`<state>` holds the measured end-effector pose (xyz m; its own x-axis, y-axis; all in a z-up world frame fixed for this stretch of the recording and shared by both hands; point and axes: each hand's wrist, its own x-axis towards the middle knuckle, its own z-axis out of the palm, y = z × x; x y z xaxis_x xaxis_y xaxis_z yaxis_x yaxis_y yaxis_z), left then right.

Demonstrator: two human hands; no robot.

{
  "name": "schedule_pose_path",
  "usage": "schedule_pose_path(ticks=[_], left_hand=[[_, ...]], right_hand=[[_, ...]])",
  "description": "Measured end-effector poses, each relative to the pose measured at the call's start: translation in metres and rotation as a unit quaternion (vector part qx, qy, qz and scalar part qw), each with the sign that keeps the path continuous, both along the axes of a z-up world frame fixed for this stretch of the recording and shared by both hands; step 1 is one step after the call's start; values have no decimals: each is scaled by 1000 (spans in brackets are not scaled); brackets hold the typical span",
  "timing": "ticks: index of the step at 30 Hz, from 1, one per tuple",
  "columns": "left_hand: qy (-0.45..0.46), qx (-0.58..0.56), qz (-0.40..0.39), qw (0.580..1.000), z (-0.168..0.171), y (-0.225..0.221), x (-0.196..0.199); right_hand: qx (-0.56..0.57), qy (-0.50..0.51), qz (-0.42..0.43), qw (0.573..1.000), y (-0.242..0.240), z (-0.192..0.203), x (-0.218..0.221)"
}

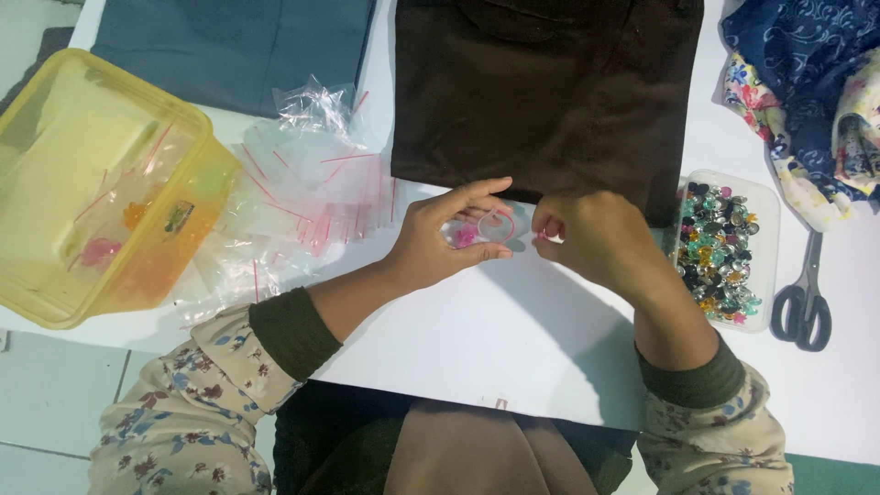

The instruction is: Sorting and bagging small buttons by color from a mixed container.

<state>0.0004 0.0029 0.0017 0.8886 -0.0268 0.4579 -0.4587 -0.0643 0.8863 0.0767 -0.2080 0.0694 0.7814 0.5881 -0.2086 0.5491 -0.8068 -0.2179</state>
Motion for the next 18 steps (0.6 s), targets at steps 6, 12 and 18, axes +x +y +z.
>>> schedule_pose_path(ticks=[6, 12, 18], left_hand=[[9, -12, 3, 1000, 0, -4, -3], [-3, -17, 6, 1000, 1, -2, 0], [-74, 49, 87, 992, -4, -6, 1]], right_hand=[[338, 26, 25, 941, 9, 25, -15], [365, 27, 34, 930, 16, 29, -23], [346, -43, 50, 936, 25, 12, -32]])
